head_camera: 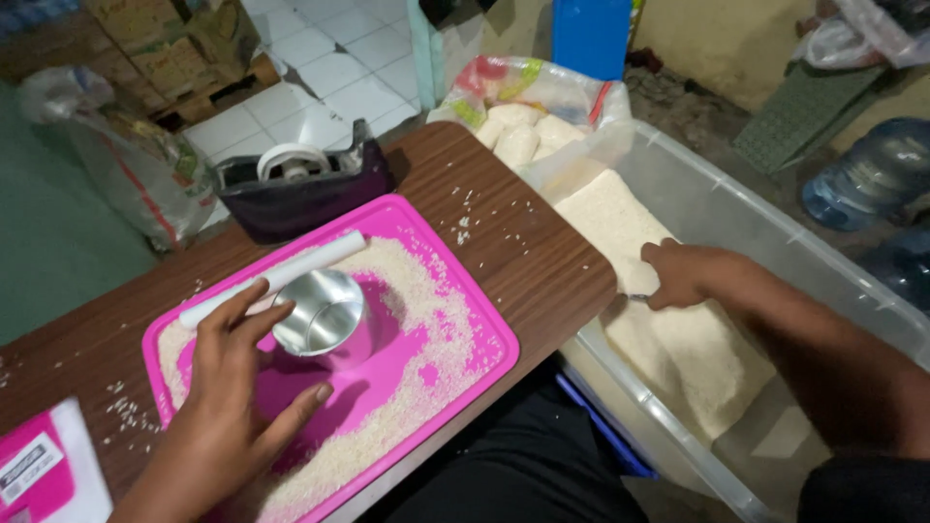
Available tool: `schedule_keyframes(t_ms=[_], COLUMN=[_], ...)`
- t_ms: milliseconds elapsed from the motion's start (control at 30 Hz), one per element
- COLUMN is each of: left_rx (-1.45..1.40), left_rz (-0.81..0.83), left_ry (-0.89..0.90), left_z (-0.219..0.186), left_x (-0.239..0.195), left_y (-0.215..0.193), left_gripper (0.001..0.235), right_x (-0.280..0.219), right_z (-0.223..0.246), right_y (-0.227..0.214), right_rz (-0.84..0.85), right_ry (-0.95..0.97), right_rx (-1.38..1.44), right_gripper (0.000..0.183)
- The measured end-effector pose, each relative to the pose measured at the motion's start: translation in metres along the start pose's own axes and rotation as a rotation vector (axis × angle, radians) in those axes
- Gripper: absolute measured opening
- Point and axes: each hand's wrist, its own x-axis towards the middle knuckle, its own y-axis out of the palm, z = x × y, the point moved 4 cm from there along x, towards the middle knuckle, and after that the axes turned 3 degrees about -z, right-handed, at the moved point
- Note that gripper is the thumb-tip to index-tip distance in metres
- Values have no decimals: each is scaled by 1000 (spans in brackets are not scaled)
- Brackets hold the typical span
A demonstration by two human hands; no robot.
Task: Bagging rice into small plastic bags using a metal scoop and a tray.
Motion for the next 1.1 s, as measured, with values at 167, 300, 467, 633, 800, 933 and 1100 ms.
schedule_keyframes(t_ms=[167, 300, 467, 633, 800, 933, 1100], left_rx=[30, 29, 25, -1, -14, -26, -33], left_rz=[41, -27, -47, 22, 26, -8, 48], left_ry=[-56, 26, 65, 2, 7, 44, -9], left_z=[4, 5, 2, 8, 6, 5, 6], left_x=[-2, -1, 0, -5, -4, -5, -3], left_y=[4, 3, 1, 6, 5, 5, 4], left_gripper=[99, 96, 95, 98, 100, 99, 102], right_x=[3, -22, -30, -31, -84, -66, -138], right_z=[-29, -24, -26, -39, -6, -16, 52], right_y=[-17, -56, -59, -63, -107, -110, -160], right_rz=[-39, -52, -63, -64, -145, -240, -225], right_ry=[-126, -33, 70, 121, 127, 64, 98], right_rx=[122, 53, -24, -129, -139, -218, -135], right_gripper=[58, 82, 86, 106, 97, 100, 85])
